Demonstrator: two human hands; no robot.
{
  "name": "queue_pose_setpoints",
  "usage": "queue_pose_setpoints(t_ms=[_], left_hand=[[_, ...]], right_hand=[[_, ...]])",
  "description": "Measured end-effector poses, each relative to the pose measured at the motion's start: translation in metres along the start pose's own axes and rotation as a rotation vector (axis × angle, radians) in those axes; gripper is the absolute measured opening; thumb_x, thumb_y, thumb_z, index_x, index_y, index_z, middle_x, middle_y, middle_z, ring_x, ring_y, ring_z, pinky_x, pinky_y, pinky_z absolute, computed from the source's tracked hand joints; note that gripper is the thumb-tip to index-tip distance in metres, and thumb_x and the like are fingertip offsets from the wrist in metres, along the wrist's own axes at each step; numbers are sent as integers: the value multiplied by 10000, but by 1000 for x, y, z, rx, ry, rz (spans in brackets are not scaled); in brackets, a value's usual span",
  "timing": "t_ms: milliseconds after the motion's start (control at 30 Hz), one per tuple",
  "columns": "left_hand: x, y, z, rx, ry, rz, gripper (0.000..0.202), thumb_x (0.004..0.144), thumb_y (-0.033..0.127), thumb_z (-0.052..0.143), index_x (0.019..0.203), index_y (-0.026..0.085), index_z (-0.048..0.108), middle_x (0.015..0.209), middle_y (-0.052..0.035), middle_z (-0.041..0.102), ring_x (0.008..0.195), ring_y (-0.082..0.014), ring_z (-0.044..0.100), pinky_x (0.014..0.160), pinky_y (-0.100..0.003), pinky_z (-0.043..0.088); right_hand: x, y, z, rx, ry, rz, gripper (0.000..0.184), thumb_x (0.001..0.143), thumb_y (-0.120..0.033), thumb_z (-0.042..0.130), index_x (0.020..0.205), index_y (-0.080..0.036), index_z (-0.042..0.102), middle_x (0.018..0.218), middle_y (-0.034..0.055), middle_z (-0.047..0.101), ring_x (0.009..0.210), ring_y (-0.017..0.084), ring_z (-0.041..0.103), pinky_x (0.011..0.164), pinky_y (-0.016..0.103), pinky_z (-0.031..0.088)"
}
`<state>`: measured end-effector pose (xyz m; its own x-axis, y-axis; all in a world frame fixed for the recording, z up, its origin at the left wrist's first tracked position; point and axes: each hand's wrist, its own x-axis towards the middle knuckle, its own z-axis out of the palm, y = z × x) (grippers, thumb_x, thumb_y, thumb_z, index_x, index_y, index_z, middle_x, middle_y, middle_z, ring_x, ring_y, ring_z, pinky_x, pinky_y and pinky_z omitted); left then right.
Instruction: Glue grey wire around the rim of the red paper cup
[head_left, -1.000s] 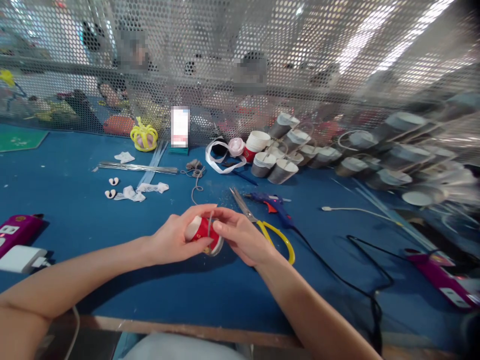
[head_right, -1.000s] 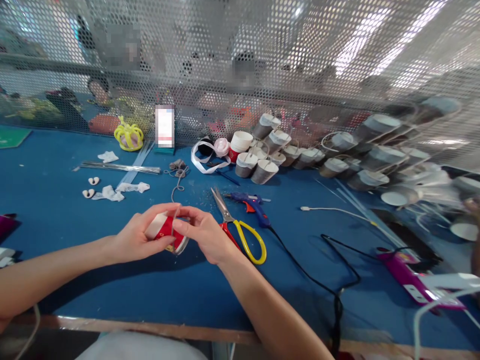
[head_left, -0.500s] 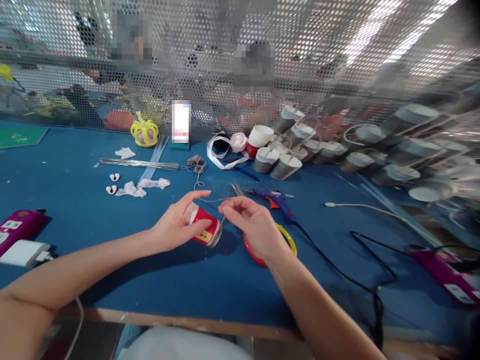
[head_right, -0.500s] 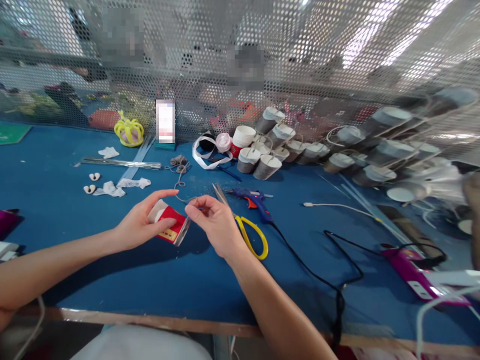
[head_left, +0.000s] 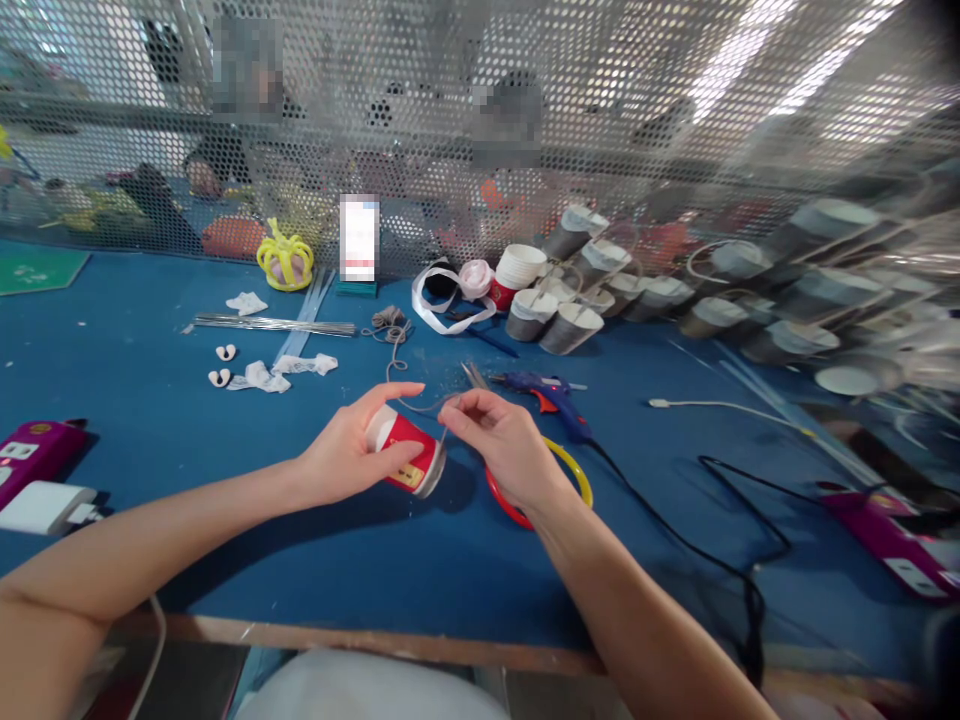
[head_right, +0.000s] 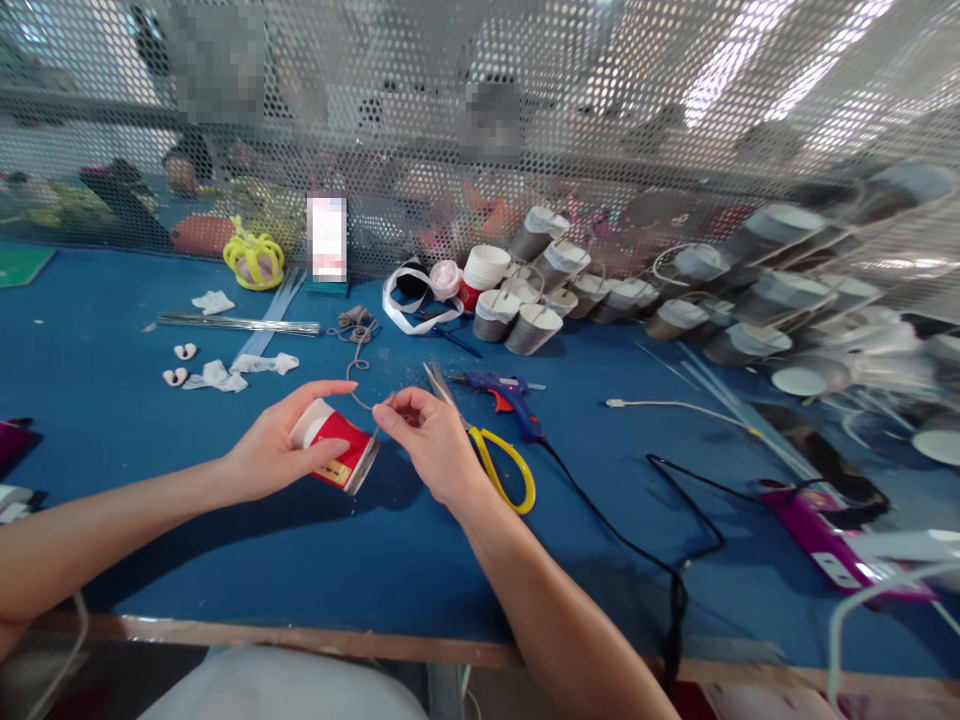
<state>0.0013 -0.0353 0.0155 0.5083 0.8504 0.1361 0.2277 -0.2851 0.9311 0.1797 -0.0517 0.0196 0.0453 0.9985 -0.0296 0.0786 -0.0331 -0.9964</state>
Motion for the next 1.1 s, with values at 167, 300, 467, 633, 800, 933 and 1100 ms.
queue_pose_setpoints(t_ms=[167, 300, 467, 633, 800, 933, 1100], left_hand=[[-2, -1, -1, 12, -8, 46, 494, 740, 241, 603, 1208, 224, 445, 722, 20, 621, 524, -96, 548, 515, -193, 484], [-4, -1, -2, 65, 7, 109, 479, 743, 231, 602, 1200, 218, 460, 752, 10, 635, 528, -94, 556, 502, -180, 473], [-5, -2, -2, 59, 15, 142, 469, 752, 252, 605, 1198, 220, 464, 761, 3, 642, 534, -93, 567, 499, -174, 482], [-7, -2, -2, 79, 30, 176, 451, 755, 251, 607, 1186, 219, 480, 762, -1, 646, 534, -91, 570, 491, -165, 488], [-7, -2, -2, 101, 51, 199, 446, 753, 251, 609, 1181, 213, 487, 770, -6, 651, 535, -93, 574, 496, -170, 495], [-8, -2, -2, 87, 50, 202, 443, 758, 252, 604, 1182, 211, 482, 794, -15, 661, 557, -102, 585, 511, -178, 505], [-8, -4, -2, 76, 47, 193, 445, 758, 252, 601, 1185, 203, 484, 811, -29, 665, 578, -114, 591, 521, -188, 506]], right_hand=[[0, 3, 0, 7, -12, 25, 252, 616, -401, 691, 633, -196, 545, 668, -23, 560, 639, 112, 482, 636, 261, 380], [1, 4, 1, 18, -20, 36, 255, 606, -400, 699, 627, -197, 545, 661, -25, 560, 644, 115, 487, 654, 264, 384], [1, 5, 1, 66, -49, 53, 249, 596, -379, 712, 626, -196, 546, 672, -25, 564, 668, 120, 496, 671, 266, 390], [0, 7, 1, 118, -78, 77, 244, 607, -360, 712, 617, -187, 541, 664, -35, 552, 657, 109, 483, 662, 259, 378], [1, 9, 2, 183, -108, 110, 240, 617, -340, 717, 618, -180, 538, 646, -43, 539, 648, 95, 472, 640, 240, 364], [2, 8, 3, 223, -113, 143, 250, 608, -333, 727, 621, -176, 533, 636, -45, 541, 649, 88, 479, 631, 228, 364], [0, 6, 3, 246, -111, 167, 263, 590, -334, 737, 614, -175, 530, 644, -46, 551, 635, 82, 494, 637, 229, 385]])
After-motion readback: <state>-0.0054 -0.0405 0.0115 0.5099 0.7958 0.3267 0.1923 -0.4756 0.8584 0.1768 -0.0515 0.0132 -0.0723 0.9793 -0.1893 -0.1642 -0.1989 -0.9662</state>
